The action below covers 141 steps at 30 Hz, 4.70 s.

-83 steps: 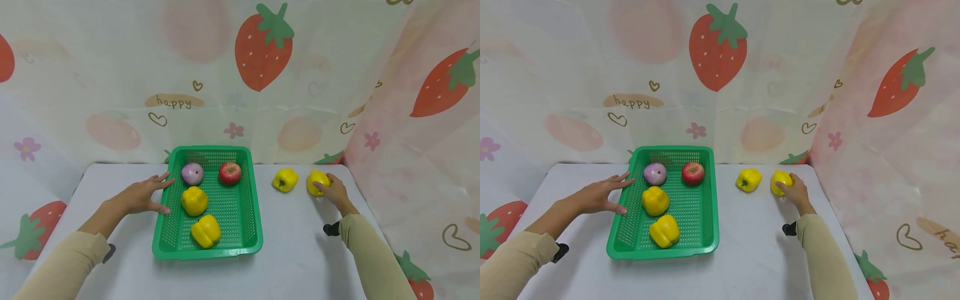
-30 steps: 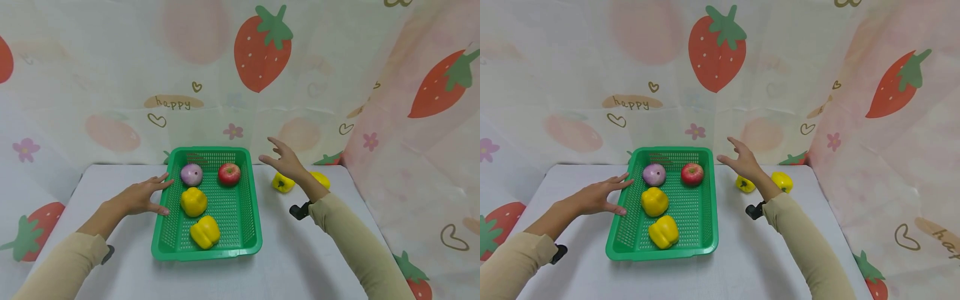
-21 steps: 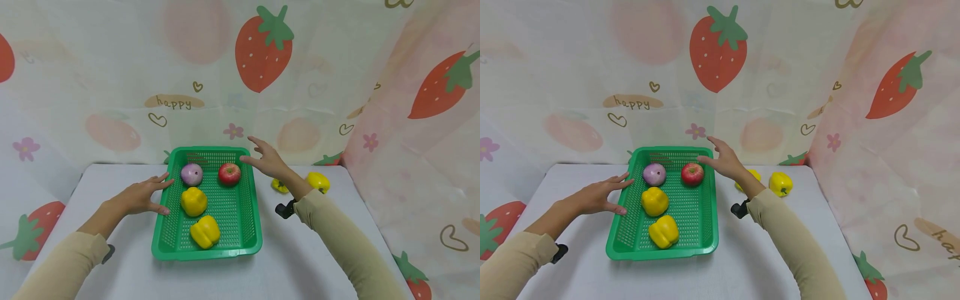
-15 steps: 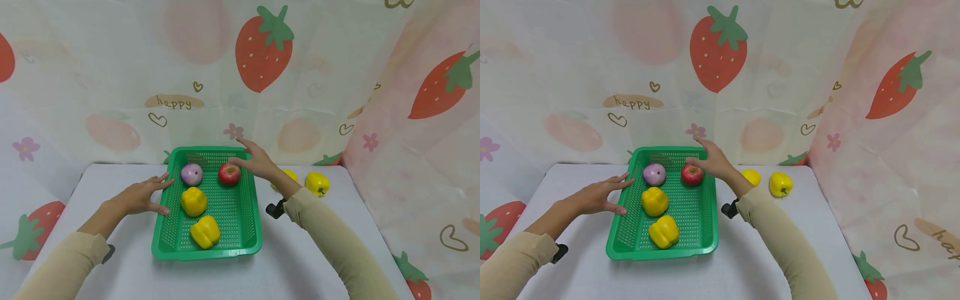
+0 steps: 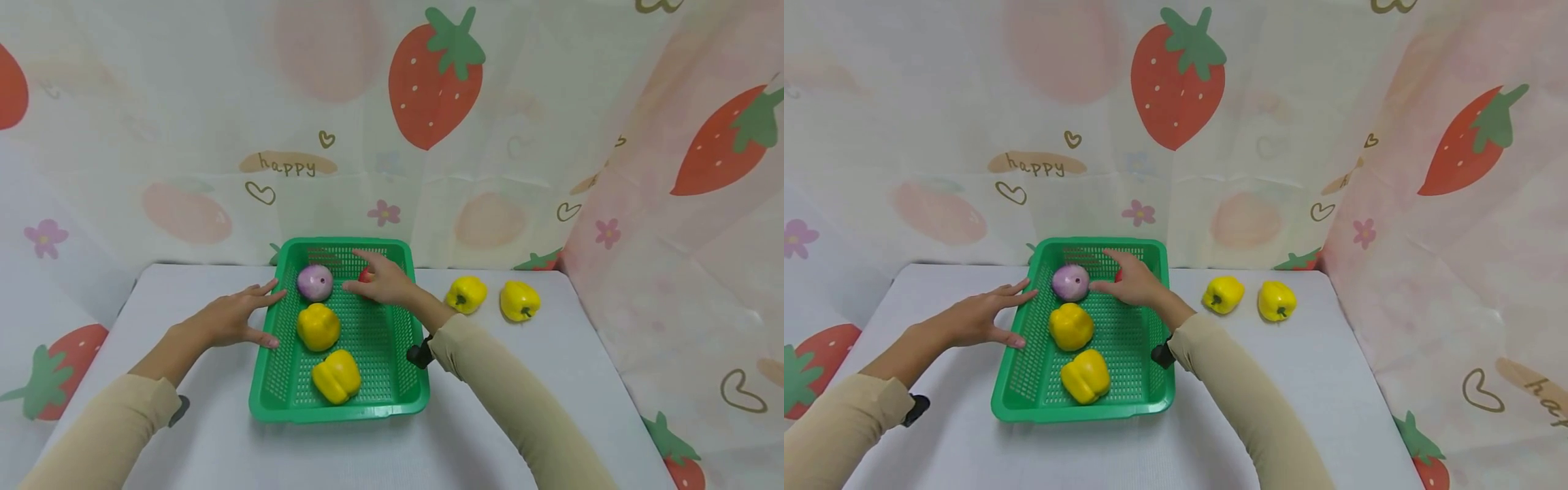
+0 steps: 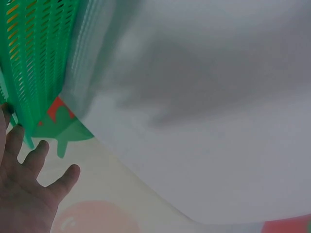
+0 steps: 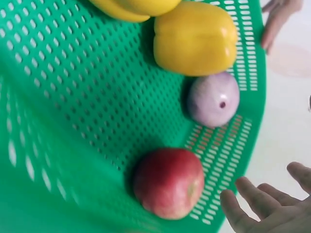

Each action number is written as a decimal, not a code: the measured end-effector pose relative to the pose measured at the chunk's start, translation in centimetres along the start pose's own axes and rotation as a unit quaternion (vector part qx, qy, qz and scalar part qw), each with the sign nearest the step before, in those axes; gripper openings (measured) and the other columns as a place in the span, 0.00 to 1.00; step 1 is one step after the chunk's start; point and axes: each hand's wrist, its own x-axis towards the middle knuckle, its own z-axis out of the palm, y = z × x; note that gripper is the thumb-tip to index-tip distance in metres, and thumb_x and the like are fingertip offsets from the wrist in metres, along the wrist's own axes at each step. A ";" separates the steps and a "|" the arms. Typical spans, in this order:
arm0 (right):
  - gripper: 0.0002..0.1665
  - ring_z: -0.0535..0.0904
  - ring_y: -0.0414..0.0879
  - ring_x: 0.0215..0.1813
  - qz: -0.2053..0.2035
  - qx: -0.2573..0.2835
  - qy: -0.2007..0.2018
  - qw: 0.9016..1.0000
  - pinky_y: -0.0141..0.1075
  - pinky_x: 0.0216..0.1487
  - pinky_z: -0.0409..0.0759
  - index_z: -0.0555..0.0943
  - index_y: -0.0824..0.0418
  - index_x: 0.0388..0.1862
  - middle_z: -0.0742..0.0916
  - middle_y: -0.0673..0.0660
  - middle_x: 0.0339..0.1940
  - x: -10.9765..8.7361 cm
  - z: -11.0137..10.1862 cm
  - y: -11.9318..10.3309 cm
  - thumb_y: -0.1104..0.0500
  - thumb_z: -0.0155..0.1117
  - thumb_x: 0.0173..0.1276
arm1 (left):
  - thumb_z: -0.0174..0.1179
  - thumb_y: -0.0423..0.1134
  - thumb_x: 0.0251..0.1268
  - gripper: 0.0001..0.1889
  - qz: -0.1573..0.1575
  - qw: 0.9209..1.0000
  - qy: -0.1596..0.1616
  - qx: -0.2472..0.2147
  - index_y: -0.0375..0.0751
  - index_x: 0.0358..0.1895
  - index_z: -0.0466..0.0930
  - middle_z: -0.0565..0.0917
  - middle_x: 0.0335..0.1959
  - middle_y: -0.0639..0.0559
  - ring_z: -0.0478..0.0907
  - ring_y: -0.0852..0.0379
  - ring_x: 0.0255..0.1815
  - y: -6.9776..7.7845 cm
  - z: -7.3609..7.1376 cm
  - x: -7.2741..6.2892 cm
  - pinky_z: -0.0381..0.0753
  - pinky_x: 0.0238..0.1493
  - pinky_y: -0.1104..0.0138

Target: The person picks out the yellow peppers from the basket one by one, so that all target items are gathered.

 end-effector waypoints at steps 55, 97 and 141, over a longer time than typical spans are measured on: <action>0.39 0.72 0.46 0.55 -0.015 -0.030 -0.166 0.986 0.34 0.60 0.74 0.66 0.59 0.74 0.77 0.55 0.62 2.1 7.7 -0.4 0.50 0.69 0.69 | 0.73 0.64 0.48 0.53 0.008 1.000 0.008 -0.009 0.43 0.76 0.61 0.53 0.80 0.39 0.52 0.27 0.75 -0.2 0.0 0.2 0.63 0.62 0.29; 0.42 0.72 0.47 0.56 -0.090 -0.024 -0.137 0.986 0.35 0.57 0.77 0.65 0.55 0.76 0.75 0.56 0.65 -3.2 -1.8 -0.7 0.52 0.72 0.67 | 0.71 0.69 0.43 0.57 0.004 1.000 0.007 -0.004 0.42 0.76 0.61 0.54 0.79 0.38 0.53 0.27 0.75 0.3 0.0 -0.1 0.63 0.62 0.30; 0.43 0.70 0.59 0.61 0.085 0.016 -0.004 0.996 0.58 0.67 0.70 0.61 0.59 0.76 0.68 0.65 0.72 -16.2 -12.7 15.7 0.50 0.69 0.69 | 0.73 0.64 0.47 0.54 0.014 1.000 0.014 0.002 0.42 0.76 0.62 0.54 0.79 0.38 0.56 0.26 0.73 0.2 0.2 -0.2 0.66 0.60 0.31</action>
